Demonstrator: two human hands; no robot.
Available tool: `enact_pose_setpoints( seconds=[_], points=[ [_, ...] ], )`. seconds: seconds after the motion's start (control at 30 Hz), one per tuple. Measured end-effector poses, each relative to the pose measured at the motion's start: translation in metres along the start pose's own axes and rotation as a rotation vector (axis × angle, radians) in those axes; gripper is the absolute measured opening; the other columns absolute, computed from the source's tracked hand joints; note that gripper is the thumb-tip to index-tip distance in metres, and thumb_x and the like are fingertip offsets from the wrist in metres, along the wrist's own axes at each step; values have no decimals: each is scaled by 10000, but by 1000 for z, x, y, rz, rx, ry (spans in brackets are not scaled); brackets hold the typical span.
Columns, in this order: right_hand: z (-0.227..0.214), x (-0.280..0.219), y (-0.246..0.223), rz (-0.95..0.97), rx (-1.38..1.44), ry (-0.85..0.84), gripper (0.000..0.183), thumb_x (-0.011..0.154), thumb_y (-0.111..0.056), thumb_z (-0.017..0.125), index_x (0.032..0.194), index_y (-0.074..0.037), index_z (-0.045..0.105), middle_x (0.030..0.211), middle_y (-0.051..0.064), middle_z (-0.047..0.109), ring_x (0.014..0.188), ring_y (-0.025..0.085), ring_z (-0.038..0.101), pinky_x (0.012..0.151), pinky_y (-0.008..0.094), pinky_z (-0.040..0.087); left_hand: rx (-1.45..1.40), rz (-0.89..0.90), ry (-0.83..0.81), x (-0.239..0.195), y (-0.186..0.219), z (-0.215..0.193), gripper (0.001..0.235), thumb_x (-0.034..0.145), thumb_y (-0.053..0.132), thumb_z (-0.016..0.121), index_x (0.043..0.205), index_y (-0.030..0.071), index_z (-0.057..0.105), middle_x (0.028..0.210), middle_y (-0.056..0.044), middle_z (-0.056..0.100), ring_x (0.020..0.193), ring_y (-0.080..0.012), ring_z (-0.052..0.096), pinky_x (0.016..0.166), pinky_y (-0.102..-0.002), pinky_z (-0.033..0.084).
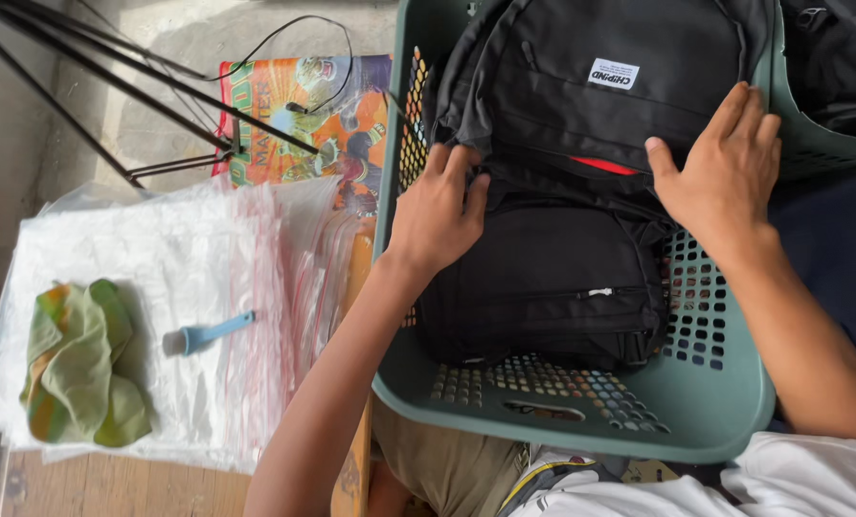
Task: The person cleans a black bag with a small blue brush, then picks up a sticker and attaches it to the bag's surface. The person handles the bag and sticker by hand while working at a wooden table.
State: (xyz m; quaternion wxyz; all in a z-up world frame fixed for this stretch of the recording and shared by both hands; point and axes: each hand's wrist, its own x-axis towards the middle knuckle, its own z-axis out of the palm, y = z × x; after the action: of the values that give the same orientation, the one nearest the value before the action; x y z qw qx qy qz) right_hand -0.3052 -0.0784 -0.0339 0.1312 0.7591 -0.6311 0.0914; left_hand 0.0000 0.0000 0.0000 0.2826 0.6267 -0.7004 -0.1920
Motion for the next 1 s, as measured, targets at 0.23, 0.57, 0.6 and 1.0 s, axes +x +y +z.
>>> enact_pose_setpoints(
  seconds=[0.23,0.57,0.6,1.0],
  points=[
    [15,-1,1,29,-276,-40,1008,1051,-761,556,1494,130,394,1089,190,678,965,322,610,818,412,513,101,-65,104,66,-14,29,524,982,332,580,1339,-13,413,1162,-207,416,930,-448,605,505,-546,539],
    [41,9,26,93,166,68,681,935,-561,852,1092,30,554,933,192,666,938,423,633,823,506,438,-36,-131,178,68,-12,34,329,837,253,626,975,22,439,885,-195,569,823,-445,579,637,-554,443],
    [41,11,27,79,314,115,582,935,-418,902,1026,1,508,907,155,613,946,418,604,808,507,450,-106,-77,214,62,-8,31,295,812,209,613,900,21,403,762,-202,547,755,-451,541,651,-549,391],
    [-49,-31,-104,54,1696,-535,601,748,6,573,1340,-73,502,1105,101,639,980,163,629,880,244,497,-615,-412,486,-212,40,-137,337,908,352,626,876,167,347,758,10,477,713,-89,414,638,-275,373]
  ],
)
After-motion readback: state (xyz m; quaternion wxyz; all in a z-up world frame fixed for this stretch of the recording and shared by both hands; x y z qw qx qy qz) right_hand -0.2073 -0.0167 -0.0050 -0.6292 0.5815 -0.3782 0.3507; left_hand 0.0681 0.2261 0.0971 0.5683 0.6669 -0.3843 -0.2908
